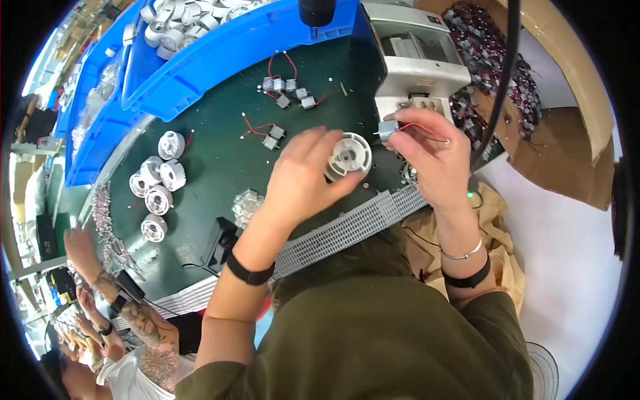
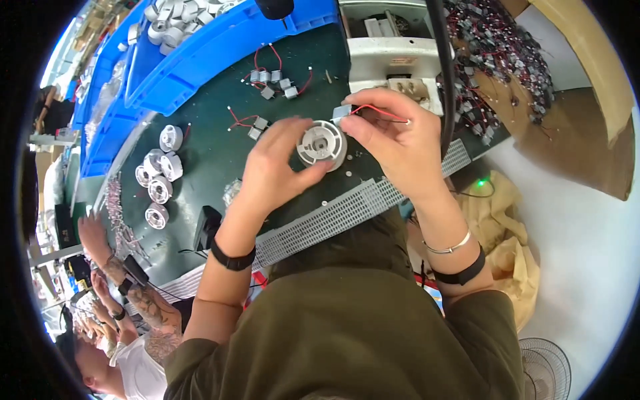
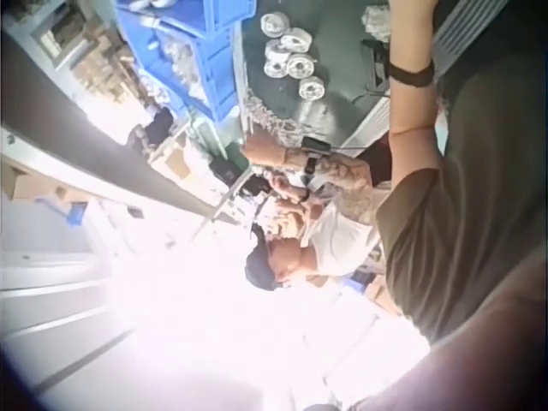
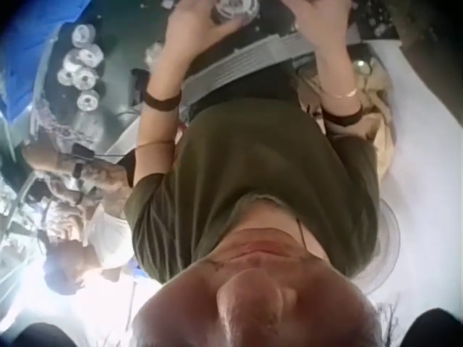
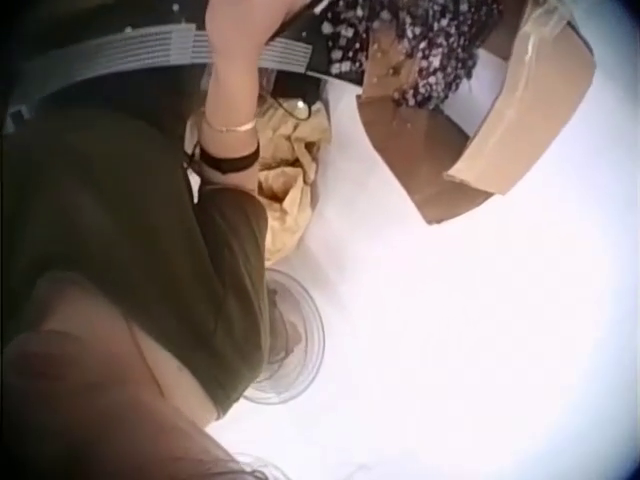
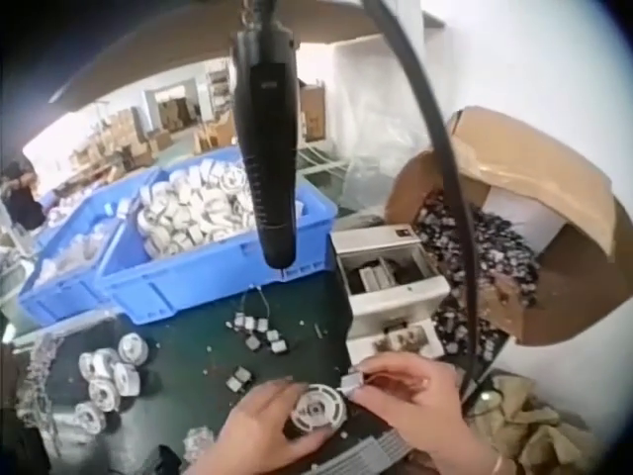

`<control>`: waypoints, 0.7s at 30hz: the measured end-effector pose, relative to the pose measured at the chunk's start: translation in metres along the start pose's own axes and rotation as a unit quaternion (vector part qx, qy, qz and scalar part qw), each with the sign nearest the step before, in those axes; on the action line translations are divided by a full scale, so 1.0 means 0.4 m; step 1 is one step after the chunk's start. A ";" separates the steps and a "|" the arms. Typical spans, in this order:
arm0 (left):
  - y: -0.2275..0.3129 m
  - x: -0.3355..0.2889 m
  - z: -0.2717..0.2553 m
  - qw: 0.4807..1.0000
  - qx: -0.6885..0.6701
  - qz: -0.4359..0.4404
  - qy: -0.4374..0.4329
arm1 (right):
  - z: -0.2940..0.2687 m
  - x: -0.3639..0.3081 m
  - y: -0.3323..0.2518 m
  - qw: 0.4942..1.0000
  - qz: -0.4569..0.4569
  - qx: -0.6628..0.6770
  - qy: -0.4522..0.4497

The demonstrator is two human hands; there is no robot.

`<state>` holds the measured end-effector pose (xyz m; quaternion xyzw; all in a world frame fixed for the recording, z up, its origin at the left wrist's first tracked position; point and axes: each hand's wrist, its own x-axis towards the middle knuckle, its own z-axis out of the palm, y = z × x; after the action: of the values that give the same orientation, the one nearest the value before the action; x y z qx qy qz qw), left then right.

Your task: Assembling small electronic components at an industrial workbench.

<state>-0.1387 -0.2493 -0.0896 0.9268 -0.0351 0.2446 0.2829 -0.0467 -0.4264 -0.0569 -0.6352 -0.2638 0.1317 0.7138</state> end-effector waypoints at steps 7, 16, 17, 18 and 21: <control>0.020 -0.028 0.037 0.998 -0.037 -0.039 0.030 | 0.003 -0.020 0.006 0.991 0.096 -0.047 -0.083; 0.022 -0.028 0.090 0.989 0.030 -0.028 0.140 | 0.051 0.003 -0.003 0.932 -0.007 -0.347 -0.108; 0.022 -0.026 0.089 0.990 0.035 -0.024 0.135 | 0.054 0.002 -0.010 0.915 -0.020 -0.385 -0.118; 0.020 -0.026 0.088 0.990 0.041 -0.020 0.131 | 0.058 0.001 -0.014 0.897 -0.034 -0.421 -0.128; 0.015 -0.030 0.087 0.992 0.025 -0.036 0.115 | 0.057 0.021 -0.015 0.862 -0.016 -0.468 -0.193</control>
<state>-0.1353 -0.2741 -0.1173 0.8999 0.0370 0.3400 0.2704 -0.0530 -0.4038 -0.0480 -0.8522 -0.4373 0.1009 0.2691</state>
